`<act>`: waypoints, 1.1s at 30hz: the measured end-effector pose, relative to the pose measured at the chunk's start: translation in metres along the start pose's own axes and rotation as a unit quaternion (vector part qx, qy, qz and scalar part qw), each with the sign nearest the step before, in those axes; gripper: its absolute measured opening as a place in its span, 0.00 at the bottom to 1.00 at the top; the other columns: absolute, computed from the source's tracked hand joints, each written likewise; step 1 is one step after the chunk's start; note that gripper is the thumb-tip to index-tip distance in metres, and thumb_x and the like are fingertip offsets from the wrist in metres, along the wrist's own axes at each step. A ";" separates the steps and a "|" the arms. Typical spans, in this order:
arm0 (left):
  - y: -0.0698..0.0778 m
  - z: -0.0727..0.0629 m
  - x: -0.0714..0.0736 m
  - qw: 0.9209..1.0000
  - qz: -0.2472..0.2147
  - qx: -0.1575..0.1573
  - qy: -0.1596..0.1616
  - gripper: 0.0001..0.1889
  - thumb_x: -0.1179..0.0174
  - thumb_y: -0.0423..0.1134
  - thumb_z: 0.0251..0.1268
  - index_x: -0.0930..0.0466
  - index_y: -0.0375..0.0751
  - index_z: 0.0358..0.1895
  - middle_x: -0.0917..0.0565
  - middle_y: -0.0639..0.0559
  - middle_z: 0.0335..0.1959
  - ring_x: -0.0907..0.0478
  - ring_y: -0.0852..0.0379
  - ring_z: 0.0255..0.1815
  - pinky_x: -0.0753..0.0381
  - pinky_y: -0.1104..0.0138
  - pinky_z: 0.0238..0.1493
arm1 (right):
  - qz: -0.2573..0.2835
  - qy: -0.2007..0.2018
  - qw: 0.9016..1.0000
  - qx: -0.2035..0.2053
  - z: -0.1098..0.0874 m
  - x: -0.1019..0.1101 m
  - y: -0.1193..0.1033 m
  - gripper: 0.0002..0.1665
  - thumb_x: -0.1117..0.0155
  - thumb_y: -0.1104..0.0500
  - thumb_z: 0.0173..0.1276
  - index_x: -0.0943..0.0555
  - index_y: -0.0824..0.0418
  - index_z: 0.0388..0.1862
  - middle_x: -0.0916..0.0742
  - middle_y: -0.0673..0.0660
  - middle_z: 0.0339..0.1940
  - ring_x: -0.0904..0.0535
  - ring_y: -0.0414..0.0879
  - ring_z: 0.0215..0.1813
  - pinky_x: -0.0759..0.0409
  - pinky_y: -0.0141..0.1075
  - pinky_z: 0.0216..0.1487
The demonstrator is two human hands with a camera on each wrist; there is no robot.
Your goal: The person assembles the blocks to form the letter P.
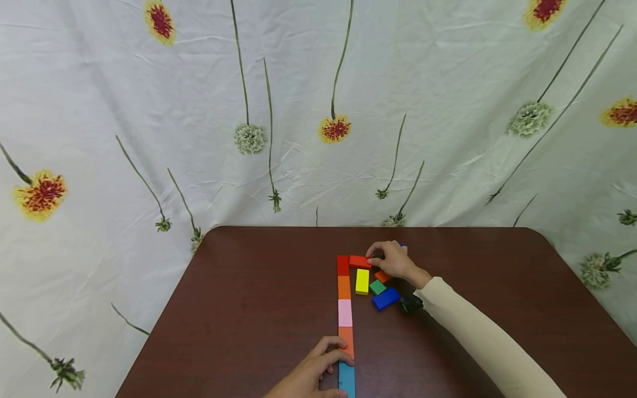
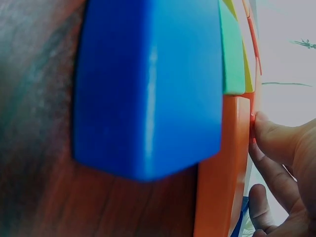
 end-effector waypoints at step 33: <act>0.001 0.000 0.000 1.000 -0.004 -0.008 -0.003 0.22 0.34 0.47 0.67 0.24 0.45 0.60 0.36 0.42 0.65 0.35 0.70 0.45 0.30 0.76 0.45 | 0.003 -0.004 1.000 0.016 -0.004 0.002 -0.001 0.06 0.31 0.57 0.69 0.14 0.55 0.43 0.11 0.52 0.41 0.23 0.53 0.49 0.42 0.54 0.49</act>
Point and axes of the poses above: each hand's wrist, its own z-axis towards the middle knuckle, its own x-axis out of the back of the hand, y = z × x, the point moved 10 cm from there along z, towards the middle knuckle
